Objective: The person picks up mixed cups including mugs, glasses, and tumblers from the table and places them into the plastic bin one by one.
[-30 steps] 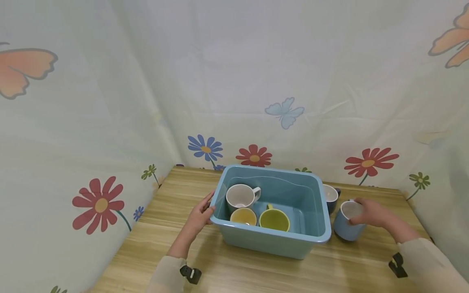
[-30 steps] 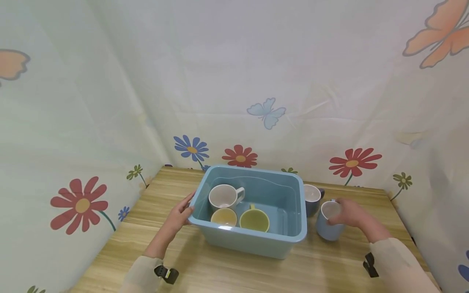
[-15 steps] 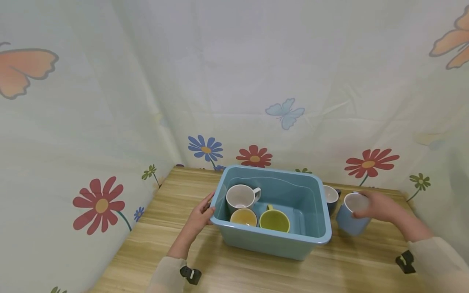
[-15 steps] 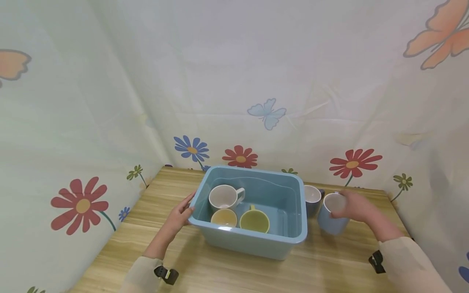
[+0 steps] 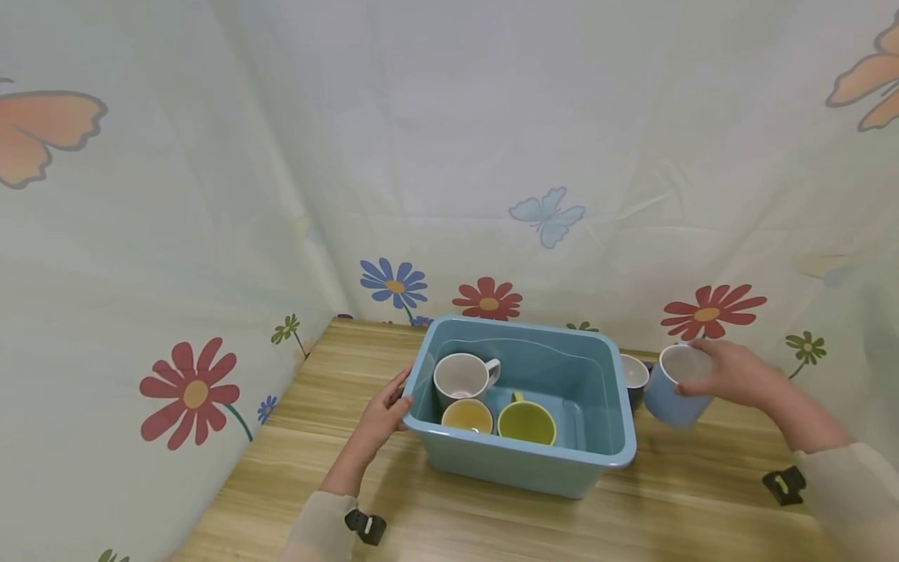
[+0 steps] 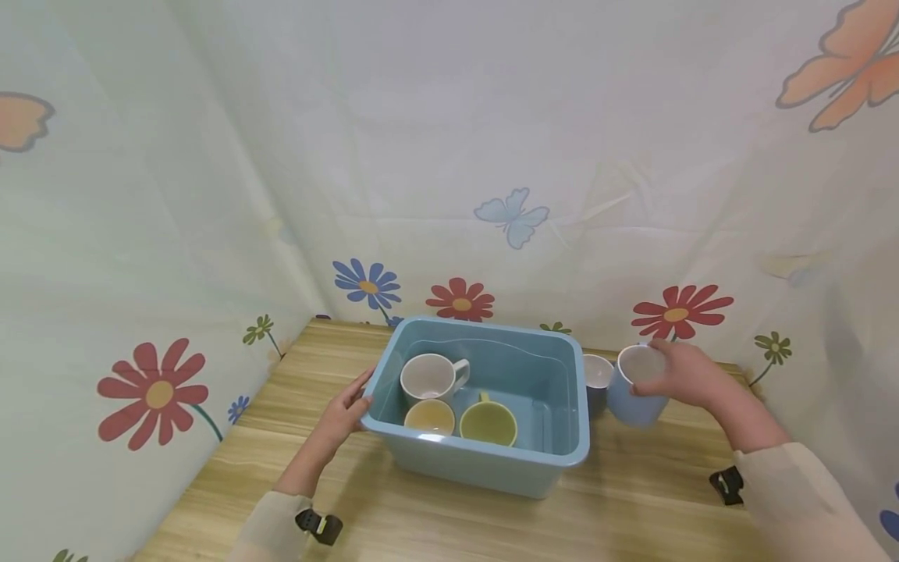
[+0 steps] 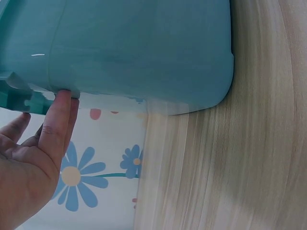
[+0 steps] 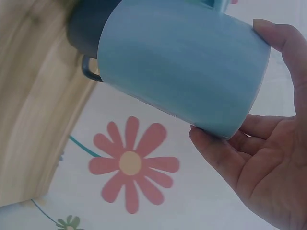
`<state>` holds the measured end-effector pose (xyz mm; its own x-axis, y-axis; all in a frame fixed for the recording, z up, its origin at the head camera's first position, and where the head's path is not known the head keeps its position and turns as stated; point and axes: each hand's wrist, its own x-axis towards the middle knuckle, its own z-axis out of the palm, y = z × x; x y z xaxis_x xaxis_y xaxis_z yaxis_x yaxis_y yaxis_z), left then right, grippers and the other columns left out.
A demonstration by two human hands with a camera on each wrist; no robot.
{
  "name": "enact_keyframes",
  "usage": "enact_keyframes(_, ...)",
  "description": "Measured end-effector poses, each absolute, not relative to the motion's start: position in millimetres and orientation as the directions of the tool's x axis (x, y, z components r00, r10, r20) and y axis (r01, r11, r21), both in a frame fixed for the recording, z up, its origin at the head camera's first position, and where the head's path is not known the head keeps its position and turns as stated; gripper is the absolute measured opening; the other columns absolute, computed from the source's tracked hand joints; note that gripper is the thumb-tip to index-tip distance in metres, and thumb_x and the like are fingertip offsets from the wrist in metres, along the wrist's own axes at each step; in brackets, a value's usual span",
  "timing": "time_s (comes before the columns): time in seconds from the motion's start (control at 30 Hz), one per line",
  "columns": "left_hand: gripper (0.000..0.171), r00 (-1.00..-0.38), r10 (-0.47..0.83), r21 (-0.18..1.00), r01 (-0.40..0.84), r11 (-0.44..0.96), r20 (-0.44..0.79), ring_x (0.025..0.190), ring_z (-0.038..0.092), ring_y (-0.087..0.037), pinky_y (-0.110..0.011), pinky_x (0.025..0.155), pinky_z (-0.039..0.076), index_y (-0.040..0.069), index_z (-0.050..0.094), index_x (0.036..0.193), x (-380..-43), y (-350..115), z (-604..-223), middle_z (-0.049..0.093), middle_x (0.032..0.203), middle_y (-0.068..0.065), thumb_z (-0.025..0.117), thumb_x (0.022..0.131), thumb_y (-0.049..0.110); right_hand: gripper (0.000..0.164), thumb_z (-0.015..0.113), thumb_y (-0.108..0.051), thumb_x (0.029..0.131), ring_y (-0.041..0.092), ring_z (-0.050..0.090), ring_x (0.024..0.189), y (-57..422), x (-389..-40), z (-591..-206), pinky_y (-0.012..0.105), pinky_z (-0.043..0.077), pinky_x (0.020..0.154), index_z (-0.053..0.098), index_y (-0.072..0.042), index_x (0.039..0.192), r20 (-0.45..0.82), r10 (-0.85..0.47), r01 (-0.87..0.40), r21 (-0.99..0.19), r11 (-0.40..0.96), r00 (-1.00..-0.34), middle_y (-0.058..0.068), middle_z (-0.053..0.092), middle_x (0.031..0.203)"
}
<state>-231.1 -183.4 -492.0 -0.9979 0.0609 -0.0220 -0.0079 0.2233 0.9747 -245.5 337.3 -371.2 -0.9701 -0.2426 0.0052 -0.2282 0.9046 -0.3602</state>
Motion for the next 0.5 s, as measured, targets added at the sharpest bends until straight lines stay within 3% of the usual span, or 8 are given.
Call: enact_keyframes(0.5, 0.063, -0.998, 0.068, 0.978, 0.001, 0.210, -0.013, 0.101, 0.066, -0.027, -0.024, 0.068, 0.057, 0.009, 0.036, 0.159, -233, -184, -494, 0.054, 0.144, -0.034, 0.050, 0.098, 0.009, 0.080, 0.087, -0.030, 0.074, 0.035, 0.066, 0.084, 330, -239, -353, 0.051, 0.060, 0.070, 0.053, 0.019, 0.128, 0.037, -0.273, -0.268, -0.354, 0.896, -0.961, 0.030, 0.068, 0.103)
